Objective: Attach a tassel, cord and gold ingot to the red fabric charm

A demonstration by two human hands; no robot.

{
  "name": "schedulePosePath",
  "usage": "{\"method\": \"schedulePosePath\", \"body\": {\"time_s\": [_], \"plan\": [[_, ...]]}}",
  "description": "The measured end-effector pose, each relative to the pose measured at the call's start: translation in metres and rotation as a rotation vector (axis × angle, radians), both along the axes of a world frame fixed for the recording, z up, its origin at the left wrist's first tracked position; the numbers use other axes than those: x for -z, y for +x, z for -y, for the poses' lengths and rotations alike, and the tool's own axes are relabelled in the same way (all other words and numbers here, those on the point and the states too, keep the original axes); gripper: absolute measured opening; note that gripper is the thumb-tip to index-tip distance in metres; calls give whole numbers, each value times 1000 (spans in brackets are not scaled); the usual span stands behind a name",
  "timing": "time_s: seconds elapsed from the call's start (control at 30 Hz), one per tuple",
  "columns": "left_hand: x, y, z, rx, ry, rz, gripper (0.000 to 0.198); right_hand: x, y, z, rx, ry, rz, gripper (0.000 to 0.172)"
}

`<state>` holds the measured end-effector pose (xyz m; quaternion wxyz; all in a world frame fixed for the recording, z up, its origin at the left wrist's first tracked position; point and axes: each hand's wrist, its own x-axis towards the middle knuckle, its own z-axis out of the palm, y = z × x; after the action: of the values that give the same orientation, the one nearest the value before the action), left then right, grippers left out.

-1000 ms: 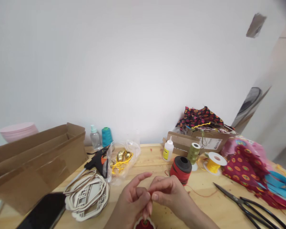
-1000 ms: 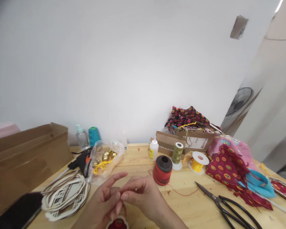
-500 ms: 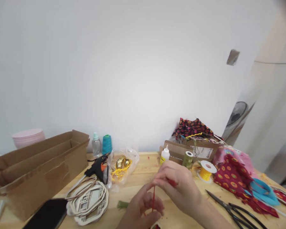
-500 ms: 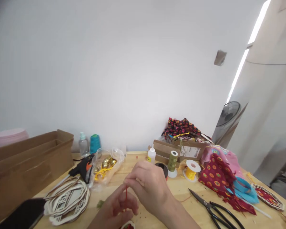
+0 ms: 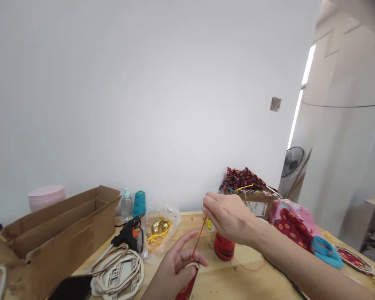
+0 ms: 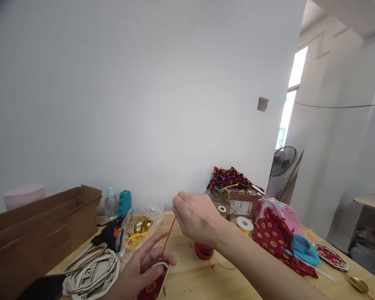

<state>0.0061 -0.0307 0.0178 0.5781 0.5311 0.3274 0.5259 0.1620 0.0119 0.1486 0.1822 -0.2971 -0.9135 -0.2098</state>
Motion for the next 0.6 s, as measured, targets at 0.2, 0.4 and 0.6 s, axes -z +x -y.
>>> {"method": "schedulePosePath", "body": {"time_s": [0.2, 0.4, 0.6], "plan": [[-8, -8, -3, -225, 81, -42, 38, -13, -8, -3, 43, -136, -22, 28], [-31, 3, -3, -99, -281, -114, 51, -7, -13, 3, -10, -362, -130, 26], [-26, 12, -21, 120, -518, 18, 14, 27, -9, 26, -63, -490, -119, 17]]}}
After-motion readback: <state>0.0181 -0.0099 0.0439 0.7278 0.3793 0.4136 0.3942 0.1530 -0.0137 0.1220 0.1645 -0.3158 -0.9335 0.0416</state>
